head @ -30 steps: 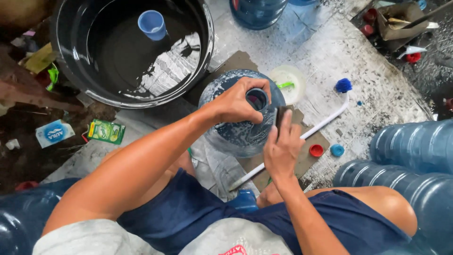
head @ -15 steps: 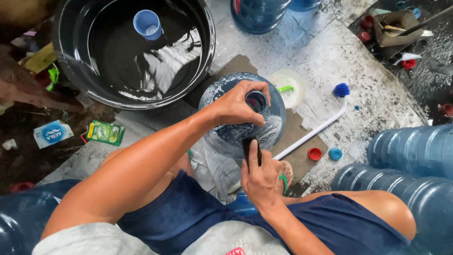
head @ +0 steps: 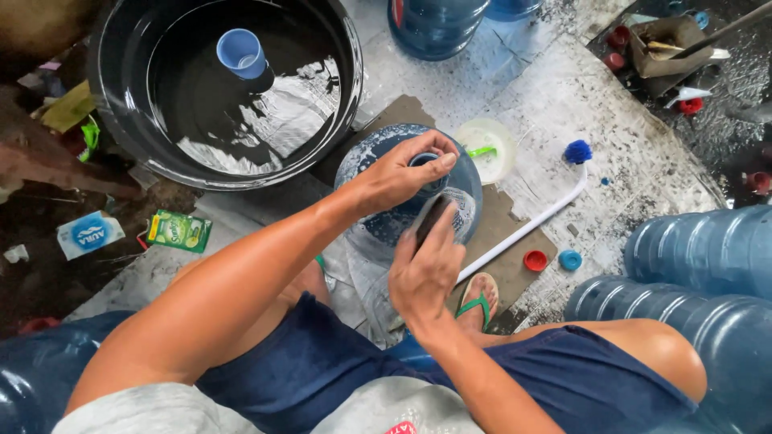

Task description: The person scrubs the exterior of a large blue water jug with a brush and soapy water, rotating the jug to clean all sides. The person then scrubs the bottom of the jug while it is inverted.

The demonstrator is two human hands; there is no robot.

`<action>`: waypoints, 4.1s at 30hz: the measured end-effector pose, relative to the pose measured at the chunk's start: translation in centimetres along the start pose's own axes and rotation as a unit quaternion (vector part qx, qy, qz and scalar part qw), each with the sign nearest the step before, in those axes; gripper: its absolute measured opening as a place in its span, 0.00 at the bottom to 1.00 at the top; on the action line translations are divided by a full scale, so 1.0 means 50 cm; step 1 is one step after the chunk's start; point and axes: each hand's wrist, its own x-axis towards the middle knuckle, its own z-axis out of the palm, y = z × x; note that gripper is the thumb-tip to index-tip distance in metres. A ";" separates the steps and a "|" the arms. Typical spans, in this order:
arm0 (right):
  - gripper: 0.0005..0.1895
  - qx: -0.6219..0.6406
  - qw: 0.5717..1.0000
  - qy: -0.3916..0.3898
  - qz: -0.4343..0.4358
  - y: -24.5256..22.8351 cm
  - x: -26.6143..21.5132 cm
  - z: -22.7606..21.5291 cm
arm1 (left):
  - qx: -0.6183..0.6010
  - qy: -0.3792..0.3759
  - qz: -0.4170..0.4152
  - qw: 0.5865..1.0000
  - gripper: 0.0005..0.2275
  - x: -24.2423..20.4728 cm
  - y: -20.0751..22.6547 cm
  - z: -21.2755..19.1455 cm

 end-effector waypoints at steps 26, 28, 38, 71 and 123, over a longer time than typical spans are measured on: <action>0.21 0.008 0.942 -0.042 -0.333 0.138 -0.058 -0.002 | 0.038 -0.067 -0.010 0.997 0.14 0.011 0.009 -0.017; 0.21 0.022 0.941 -0.058 -0.332 0.208 -0.094 0.027 | 0.044 -0.065 -0.003 0.997 0.13 0.007 0.018 -0.016; 0.16 0.076 0.990 0.073 -0.091 0.172 -0.134 0.046 | 0.016 -0.033 -0.006 0.999 0.13 0.005 -0.002 0.001; 0.21 0.158 0.930 0.001 0.332 0.242 -0.074 0.059 | 0.073 0.204 0.085 0.973 0.15 -0.016 -0.036 0.078; 0.24 0.048 0.999 0.003 0.020 0.053 -0.048 -0.011 | 0.059 -0.129 0.062 0.988 0.16 0.014 -0.011 -0.049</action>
